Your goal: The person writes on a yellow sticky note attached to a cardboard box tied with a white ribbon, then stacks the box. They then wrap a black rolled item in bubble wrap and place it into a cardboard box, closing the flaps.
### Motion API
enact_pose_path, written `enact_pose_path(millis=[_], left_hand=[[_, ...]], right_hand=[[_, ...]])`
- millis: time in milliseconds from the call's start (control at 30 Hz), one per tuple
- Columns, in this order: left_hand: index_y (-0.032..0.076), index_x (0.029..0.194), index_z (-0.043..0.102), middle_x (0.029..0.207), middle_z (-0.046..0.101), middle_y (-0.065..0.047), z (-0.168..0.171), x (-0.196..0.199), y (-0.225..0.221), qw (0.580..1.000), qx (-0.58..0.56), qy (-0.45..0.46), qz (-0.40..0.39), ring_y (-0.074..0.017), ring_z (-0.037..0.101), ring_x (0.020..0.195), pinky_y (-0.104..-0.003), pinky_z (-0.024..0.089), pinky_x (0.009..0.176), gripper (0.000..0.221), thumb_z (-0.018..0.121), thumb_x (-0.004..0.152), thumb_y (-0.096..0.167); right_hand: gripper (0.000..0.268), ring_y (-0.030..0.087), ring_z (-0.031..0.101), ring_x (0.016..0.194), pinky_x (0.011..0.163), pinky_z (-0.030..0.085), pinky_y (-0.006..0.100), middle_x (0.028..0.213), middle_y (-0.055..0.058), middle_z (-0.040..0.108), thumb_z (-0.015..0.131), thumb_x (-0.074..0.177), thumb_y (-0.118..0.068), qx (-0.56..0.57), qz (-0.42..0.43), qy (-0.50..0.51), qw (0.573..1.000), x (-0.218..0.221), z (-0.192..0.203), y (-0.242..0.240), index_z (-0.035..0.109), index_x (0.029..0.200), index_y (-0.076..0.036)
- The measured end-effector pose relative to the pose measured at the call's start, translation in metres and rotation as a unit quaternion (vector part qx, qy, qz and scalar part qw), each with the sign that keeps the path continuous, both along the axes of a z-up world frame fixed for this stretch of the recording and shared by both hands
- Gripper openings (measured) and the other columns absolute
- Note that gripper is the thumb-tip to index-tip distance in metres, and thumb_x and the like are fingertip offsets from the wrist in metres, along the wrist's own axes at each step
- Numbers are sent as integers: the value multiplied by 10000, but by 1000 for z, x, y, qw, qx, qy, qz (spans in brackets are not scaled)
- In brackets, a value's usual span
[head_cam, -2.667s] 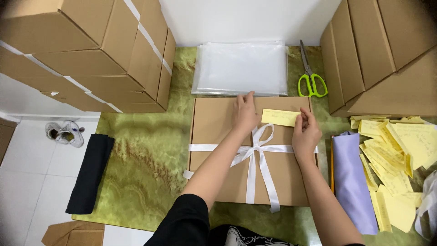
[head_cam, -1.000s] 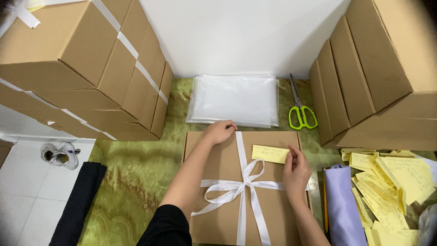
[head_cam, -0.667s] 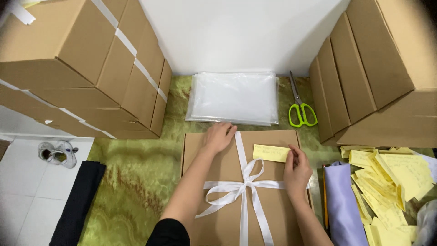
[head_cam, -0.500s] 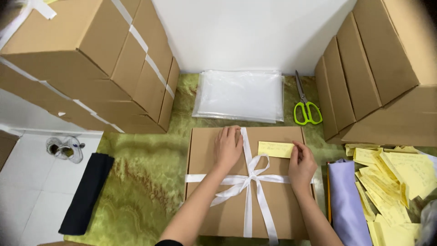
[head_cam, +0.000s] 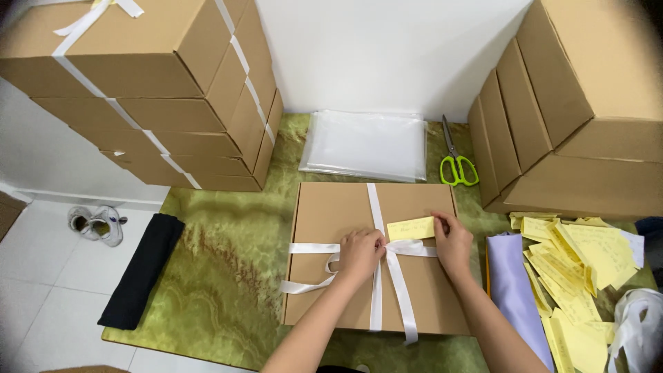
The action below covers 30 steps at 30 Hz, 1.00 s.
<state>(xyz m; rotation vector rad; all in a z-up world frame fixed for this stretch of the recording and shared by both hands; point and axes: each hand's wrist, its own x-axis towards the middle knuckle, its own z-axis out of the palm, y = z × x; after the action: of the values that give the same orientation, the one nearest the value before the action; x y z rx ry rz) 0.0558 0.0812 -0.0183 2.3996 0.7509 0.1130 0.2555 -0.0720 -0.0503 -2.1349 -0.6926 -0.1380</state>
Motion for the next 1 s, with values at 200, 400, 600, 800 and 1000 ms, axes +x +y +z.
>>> enact_pose_path(millis=[200, 400, 600, 800, 1000], left_hand=[[272, 1028, 719, 1003, 782, -6, -6, 1, 11, 983, -171, -48, 47, -280, 722, 1118, -466, 518, 941, 94, 724, 934, 274], [231, 995, 774, 996, 814, -29, 32, -4, 17, 982, -172, -55, 48, -292, 758, 1078, -463, 553, 915, 141, 772, 866, 290], [388, 1176, 741, 1257, 713, 59, 45, -22, 26, 994, -89, -9, 62, -257, 579, 1330, -512, 435, 1112, 303, 791, 883, 444], [229, 1255, 732, 1396, 580, -88, 77, -85, 4, 983, 7, -110, 148, -383, 503, 1365, -625, 418, 1112, 341, 788, 919, 252], [153, 1344, 677, 1511, 493, -191, 72, -164, -4, 949, 62, -124, 282, -414, 356, 1526, -662, 270, 1227, 344, 658, 1021, 269]], right_hand=[[185, 274, 755, 885, 776, 585, 376, 998, 38, 811, 766, 987, -130, 2, 17, 15, 1000, -12, 4, -13, 844, 1129, -220], [249, 197, 724, 828, 780, 567, 361, 959, -3, 816, 776, 936, -179, -42, 51, 114, 991, -41, 15, 10, 834, 1173, -231], [327, 227, 743, 861, 785, 580, 385, 964, 41, 811, 845, 882, -299, -76, 93, 138, 983, -56, 2, 28, 805, 1196, -215], [215, 256, 739, 1004, 912, 592, 381, 1023, 45, 793, 817, 958, -241, -22, 85, 71, 994, -58, 28, 9, 817, 1165, -182], [199, 327, 612, 1297, 1160, 454, 443, 1252, 108, 717, 790, 995, -150, -55, 34, -89, 994, -50, 35, -66, 809, 1190, -118]])
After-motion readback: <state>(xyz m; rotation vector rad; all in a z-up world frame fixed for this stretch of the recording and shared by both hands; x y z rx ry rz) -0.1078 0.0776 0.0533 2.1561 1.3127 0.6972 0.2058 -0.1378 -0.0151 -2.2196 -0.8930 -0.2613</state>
